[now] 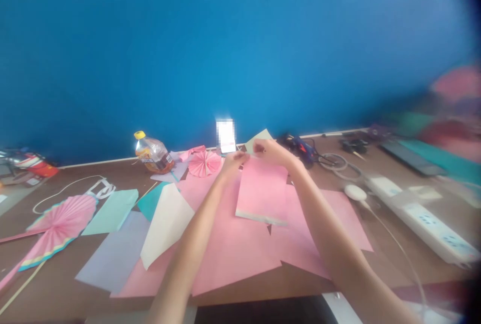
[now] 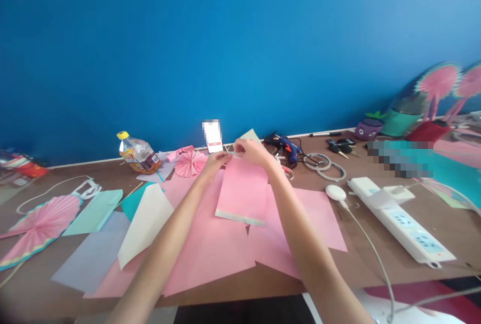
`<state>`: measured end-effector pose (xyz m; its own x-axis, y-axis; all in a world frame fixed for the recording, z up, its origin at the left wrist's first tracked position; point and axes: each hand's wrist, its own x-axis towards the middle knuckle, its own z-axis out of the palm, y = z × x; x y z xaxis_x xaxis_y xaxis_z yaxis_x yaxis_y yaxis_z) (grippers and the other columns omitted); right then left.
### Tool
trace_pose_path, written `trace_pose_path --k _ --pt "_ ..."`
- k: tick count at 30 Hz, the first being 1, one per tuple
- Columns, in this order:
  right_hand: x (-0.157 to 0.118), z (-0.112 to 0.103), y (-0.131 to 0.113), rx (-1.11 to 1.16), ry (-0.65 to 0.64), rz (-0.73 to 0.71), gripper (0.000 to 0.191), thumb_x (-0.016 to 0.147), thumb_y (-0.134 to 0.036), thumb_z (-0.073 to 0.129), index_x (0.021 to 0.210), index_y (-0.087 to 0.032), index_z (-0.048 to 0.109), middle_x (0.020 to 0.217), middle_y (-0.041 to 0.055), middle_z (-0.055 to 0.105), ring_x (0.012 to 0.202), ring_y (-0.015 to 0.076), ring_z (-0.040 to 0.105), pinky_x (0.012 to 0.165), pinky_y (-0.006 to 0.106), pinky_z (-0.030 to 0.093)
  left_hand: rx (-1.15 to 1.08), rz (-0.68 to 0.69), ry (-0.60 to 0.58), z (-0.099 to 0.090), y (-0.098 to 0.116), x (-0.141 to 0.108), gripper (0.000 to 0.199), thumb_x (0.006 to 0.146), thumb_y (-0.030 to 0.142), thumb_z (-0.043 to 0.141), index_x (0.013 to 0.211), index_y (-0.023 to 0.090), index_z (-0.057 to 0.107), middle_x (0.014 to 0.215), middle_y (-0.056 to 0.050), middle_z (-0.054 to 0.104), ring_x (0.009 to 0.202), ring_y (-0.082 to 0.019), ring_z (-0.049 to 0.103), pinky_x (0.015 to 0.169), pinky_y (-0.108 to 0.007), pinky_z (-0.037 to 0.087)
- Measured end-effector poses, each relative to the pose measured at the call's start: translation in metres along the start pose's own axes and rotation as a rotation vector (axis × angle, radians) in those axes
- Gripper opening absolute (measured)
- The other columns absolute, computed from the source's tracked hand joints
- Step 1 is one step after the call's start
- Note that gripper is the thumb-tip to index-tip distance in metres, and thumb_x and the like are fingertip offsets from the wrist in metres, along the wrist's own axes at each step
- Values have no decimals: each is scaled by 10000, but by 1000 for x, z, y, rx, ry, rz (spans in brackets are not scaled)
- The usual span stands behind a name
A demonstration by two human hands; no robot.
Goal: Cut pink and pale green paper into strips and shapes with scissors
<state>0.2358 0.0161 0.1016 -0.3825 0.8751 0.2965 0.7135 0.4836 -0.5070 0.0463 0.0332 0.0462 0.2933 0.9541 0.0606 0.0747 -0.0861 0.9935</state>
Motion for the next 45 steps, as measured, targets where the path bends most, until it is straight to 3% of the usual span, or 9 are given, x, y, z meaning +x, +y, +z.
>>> trace_pose_path --k 3,7,10,15,22,27,32,38,45 --pt "6 25 18 -129 -83 11 183 778 -79 481 862 -170 616 856 70 674 760 170 546 697 260 357 -72 35 65 8 -31 2 373 717 476 683 815 119 635 749 -25 610 705 -121 536 669 -243 431" --pt "9 48 28 -203 -102 -2 182 790 -79 489 860 -175 628 902 85 672 815 186 557 713 263 350 -34 78 87 5 -48 4 371 777 482 620 855 121 653 801 -32 633 770 -141 545 721 -248 424" --pt "11 58 27 -212 19 -35 146 813 -127 506 866 -177 633 924 98 651 873 204 554 737 267 360 -22 112 165 -1 -52 8 328 805 451 592 878 138 660 854 -34 650 817 -144 552 765 -248 418" --pt "15 78 21 -45 255 -58 159 841 -171 482 871 -198 636 919 64 637 764 175 560 667 253 379 -14 111 254 -3 -61 14 337 788 483 609 785 150 662 768 -18 642 758 -149 552 734 -256 409" --pt "11 110 30 87 448 -4 219 818 -137 454 899 -200 648 893 54 654 769 187 582 688 273 416 -24 119 125 -2 -67 20 214 760 359 642 819 156 679 784 -28 669 781 -169 589 763 -279 425" --pt "6 112 42 84 513 15 213 829 -153 454 905 -203 646 902 56 677 798 201 600 705 291 428 -39 113 65 -1 -69 21 183 745 286 636 872 160 677 855 -31 686 838 -174 609 816 -288 426" --pt "5 104 38 38 566 51 207 847 -174 457 928 -214 644 882 48 688 722 189 592 660 291 418 -98 63 187 -1 -71 21 222 731 308 655 891 156 676 871 -53 695 860 -195 618 834 -314 441" --pt "7 104 30 103 484 -3 207 876 -207 472 992 -226 642 925 55 698 783 197 613 725 306 461 -89 96 249 -5 -72 19 259 798 404 606 911 178 660 903 -37 689 877 -184 612 836 -305 439" --pt "5 110 30 145 416 -58 283 883 -181 461 1118 -220 614 1029 73 686 874 203 619 800 323 472 -122 193 139 -2 -69 21 246 793 359 630 952 174 668 1009 -69 694 979 -201 622 927 -322 426"
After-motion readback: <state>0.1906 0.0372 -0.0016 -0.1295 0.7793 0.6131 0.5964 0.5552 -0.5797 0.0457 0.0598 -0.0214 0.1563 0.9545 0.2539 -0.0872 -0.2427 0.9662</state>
